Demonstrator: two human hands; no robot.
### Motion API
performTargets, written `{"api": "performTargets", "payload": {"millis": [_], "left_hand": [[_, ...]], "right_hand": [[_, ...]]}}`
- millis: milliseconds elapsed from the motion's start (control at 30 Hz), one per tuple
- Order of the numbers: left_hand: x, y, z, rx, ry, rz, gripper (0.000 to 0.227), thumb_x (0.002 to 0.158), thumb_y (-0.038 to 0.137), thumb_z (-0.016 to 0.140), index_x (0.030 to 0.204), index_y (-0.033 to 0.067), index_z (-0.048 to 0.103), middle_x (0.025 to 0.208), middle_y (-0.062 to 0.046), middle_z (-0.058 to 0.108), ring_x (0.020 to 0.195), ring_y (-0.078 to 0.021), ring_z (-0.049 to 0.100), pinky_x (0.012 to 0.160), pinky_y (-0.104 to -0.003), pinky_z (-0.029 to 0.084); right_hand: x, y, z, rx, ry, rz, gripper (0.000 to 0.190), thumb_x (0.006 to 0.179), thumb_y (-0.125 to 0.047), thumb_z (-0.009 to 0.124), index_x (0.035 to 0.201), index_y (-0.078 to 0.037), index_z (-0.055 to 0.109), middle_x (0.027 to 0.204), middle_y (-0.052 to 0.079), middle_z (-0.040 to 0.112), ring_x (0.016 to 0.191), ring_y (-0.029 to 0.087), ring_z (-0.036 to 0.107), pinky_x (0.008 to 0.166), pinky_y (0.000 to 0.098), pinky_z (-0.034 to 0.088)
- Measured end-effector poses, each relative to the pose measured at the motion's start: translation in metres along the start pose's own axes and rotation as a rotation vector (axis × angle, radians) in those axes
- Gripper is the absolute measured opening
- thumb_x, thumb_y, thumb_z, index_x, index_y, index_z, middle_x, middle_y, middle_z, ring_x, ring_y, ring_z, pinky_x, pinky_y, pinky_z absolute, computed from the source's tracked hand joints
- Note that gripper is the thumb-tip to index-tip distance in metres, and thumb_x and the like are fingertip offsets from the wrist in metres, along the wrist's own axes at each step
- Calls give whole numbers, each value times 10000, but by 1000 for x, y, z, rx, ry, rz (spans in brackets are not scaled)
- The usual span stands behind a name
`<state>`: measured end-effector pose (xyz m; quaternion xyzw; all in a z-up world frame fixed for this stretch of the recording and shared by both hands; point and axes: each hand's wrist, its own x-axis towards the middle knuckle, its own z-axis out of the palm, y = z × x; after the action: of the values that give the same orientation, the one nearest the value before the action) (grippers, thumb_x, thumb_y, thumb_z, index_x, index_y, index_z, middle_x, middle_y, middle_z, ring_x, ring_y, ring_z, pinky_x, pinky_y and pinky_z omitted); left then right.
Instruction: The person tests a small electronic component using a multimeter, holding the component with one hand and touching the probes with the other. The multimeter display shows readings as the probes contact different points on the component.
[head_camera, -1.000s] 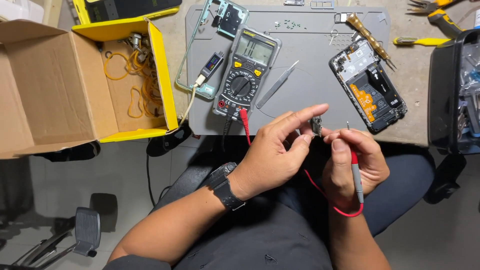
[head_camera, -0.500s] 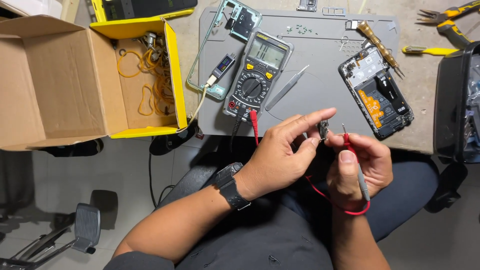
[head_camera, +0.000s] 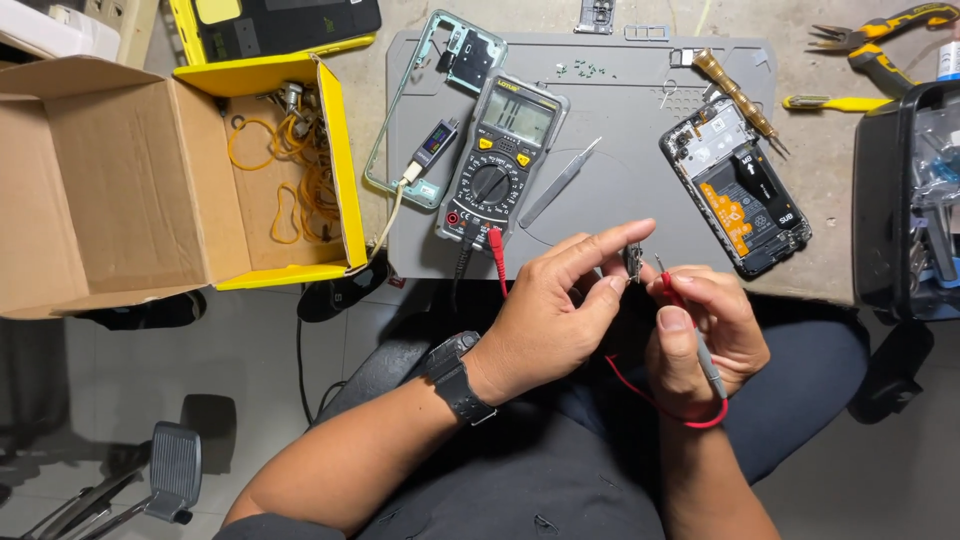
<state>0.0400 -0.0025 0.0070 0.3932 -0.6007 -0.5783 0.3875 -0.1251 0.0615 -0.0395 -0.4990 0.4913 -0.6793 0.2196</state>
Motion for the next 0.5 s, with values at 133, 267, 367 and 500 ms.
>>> {"api": "performTargets", "payload": {"millis": [133, 267, 367, 500], "left_hand": [[0, 0, 1, -3, 2, -8, 507, 1159, 49, 646, 1612, 272, 687, 1065, 47, 743, 832, -108, 598, 928, -271, 590], [-1, -1, 1, 11, -1, 14, 501, 1167, 52, 648, 1620, 265, 680, 1057, 43, 720, 850, -118, 597, 942, -280, 584], [0, 0, 0, -1, -6, 11, 505, 1165, 48, 641, 1622, 260, 679, 1074, 46, 746, 846, -111, 590, 926, -274, 584], [0, 0, -2, -32, -20, 3, 493, 1172, 55, 633, 1622, 253, 677, 1118, 46, 783, 861, -106, 593, 926, -270, 583]], "right_hand": [[0, -2, 0, 1, -8, 16, 216, 1081, -134, 710, 1255, -6, 698, 1100, 164, 675, 1026, 298, 730, 1047, 439, 763], [0, -1, 0, 13, -6, 25, 220, 1080, -124, 713, 1264, -6, 686, 1126, 167, 672, 1051, 291, 725, 1064, 432, 759], [0, 0, -1, 17, -6, 28, 218, 1073, -119, 707, 1259, -7, 683, 1123, 163, 670, 1041, 288, 721, 1061, 441, 763], [-1, -1, 0, 25, 0, 36, 225, 1068, -114, 701, 1262, 0, 680, 1133, 171, 664, 1051, 287, 712, 1064, 445, 766]]}}
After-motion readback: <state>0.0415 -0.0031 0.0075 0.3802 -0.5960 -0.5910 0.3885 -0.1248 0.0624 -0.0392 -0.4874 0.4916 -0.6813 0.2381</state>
